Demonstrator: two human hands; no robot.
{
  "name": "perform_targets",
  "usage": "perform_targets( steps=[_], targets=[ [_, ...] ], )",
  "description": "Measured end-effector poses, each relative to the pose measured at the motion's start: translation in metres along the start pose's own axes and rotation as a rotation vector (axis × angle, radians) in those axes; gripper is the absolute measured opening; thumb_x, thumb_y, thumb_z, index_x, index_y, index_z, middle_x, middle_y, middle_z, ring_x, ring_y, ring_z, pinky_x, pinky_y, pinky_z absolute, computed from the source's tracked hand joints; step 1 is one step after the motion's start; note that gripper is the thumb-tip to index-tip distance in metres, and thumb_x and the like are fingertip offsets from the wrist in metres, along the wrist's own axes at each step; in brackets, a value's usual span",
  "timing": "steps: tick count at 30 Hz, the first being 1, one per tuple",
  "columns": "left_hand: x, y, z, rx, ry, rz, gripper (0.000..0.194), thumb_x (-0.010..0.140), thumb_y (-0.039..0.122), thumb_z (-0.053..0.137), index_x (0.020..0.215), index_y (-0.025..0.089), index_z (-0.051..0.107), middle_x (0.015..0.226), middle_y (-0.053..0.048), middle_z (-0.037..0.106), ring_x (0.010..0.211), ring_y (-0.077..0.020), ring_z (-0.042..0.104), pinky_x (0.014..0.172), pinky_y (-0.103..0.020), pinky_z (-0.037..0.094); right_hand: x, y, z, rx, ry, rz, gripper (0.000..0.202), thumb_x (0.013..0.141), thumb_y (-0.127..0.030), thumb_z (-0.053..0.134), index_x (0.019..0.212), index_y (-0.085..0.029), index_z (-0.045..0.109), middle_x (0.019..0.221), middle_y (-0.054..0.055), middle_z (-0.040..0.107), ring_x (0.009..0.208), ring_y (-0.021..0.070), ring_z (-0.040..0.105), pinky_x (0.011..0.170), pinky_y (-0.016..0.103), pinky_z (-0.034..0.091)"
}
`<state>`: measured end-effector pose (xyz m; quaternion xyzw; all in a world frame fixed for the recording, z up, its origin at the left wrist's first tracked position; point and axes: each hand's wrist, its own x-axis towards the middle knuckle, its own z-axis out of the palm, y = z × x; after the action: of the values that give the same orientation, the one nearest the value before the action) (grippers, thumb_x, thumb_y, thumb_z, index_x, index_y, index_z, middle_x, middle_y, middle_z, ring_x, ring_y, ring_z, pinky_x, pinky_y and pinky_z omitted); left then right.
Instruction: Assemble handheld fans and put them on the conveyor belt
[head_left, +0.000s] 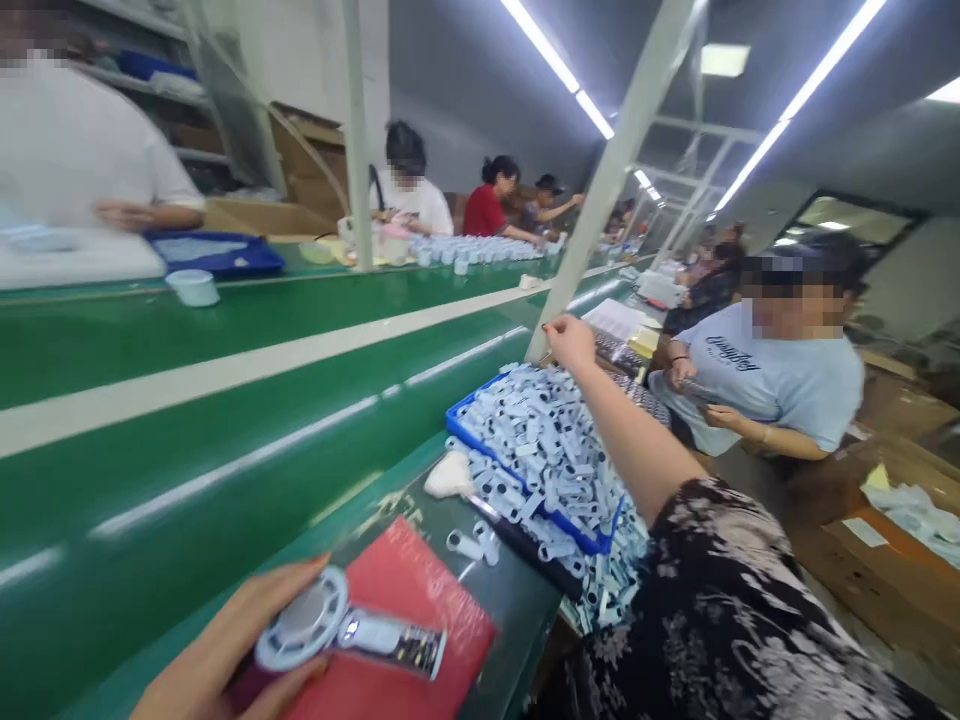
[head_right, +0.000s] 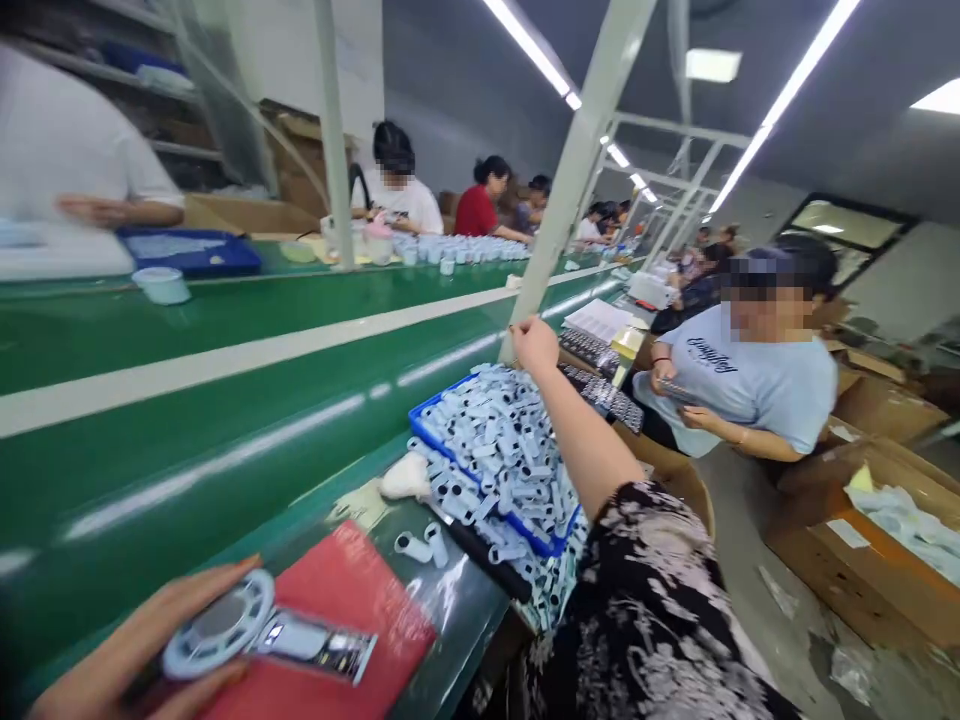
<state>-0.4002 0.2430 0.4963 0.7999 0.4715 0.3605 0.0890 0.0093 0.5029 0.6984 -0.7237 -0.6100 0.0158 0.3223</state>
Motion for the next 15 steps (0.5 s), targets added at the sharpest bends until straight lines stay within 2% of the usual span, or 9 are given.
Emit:
perform_targets(
  steps=[2, 4, 6, 8, 11, 13, 15],
  targets=[
    [0.005, 0.019, -0.010, -0.122, -0.059, -0.107, 0.055, 0.093, 0.048, 0.058, 0.146, 0.051, 0.043, 0.136, 0.001, 0.066, 0.116, -0.0308, 0.070, 0.094, -0.045, 0.064, -0.038, -0.020, 0.002, 0.049, -0.120, -0.109, 0.011, 0.096, -0.023, 0.061, 0.092, -0.016, 0.068, 0.097, 0.009, 0.073, 0.097, 0.0245, 0.066, 0.089, 0.033, 0.046],
    [0.013, 0.031, -0.019, -0.173, -0.098, -0.106, 0.053, 0.095, 0.046, 0.063, 0.145, 0.043, 0.045, 0.136, -0.003, 0.065, 0.120, -0.0274, 0.067, 0.101, -0.042, 0.060, -0.091, -0.039, 0.005, 0.133, -0.304, -0.255, 0.011, 0.093, -0.024, 0.064, 0.084, -0.018, 0.068, 0.085, 0.003, 0.071, 0.087, 0.0201, 0.065, 0.082, 0.029, 0.046],
    [0.018, 0.038, -0.025, -0.182, -0.115, -0.090, 0.053, 0.096, 0.045, 0.064, 0.145, 0.036, 0.046, 0.137, -0.007, 0.063, 0.123, -0.0264, 0.064, 0.105, -0.041, 0.056, -0.152, -0.054, 0.005, 0.337, -0.571, -0.509, 0.012, 0.093, -0.022, 0.061, 0.083, -0.018, 0.068, 0.082, 0.001, 0.070, 0.079, 0.0177, 0.063, 0.076, 0.028, 0.045],
    [0.019, 0.041, -0.028, -0.172, -0.109, -0.078, 0.054, 0.096, 0.045, 0.065, 0.145, 0.032, 0.047, 0.139, -0.008, 0.062, 0.125, -0.0263, 0.063, 0.107, -0.041, 0.054, -0.210, -0.064, 0.007, 0.484, -0.760, -0.604, 0.012, 0.095, -0.022, 0.059, 0.087, -0.019, 0.068, 0.086, 0.001, 0.069, 0.081, 0.0160, 0.062, 0.074, 0.027, 0.045],
    [0.017, 0.045, -0.028, -0.166, -0.093, -0.054, 0.056, 0.096, 0.047, 0.066, 0.146, 0.030, 0.047, 0.140, -0.009, 0.061, 0.126, -0.0269, 0.061, 0.108, -0.042, 0.052, -0.268, -0.071, 0.016, 0.543, -0.832, -0.593, 0.012, 0.096, -0.018, 0.058, 0.087, -0.019, 0.064, 0.089, 0.001, 0.067, 0.080, 0.0148, 0.060, 0.072, 0.026, 0.043],
    [0.017, 0.045, -0.026, -0.176, -0.088, -0.038, 0.056, 0.097, 0.046, 0.065, 0.147, 0.030, 0.047, 0.140, -0.009, 0.061, 0.127, -0.0277, 0.061, 0.109, -0.044, 0.051, -0.282, -0.073, 0.022, 0.512, -0.805, -0.585, 0.013, 0.096, -0.014, 0.059, 0.084, -0.018, 0.061, 0.088, 0.000, 0.063, 0.078, 0.0146, 0.058, 0.070, 0.026, 0.041],
    [0.017, 0.045, -0.025, -0.189, -0.090, -0.029, 0.056, 0.097, 0.046, 0.065, 0.147, 0.028, 0.047, 0.141, -0.010, 0.061, 0.128, -0.0281, 0.060, 0.110, -0.045, 0.050, -0.284, -0.076, 0.025, 0.449, -0.773, -0.623, 0.015, 0.097, -0.012, 0.059, 0.084, -0.018, 0.059, 0.086, 0.000, 0.059, 0.077, 0.0148, 0.056, 0.070, 0.026, 0.039]
  ],
)
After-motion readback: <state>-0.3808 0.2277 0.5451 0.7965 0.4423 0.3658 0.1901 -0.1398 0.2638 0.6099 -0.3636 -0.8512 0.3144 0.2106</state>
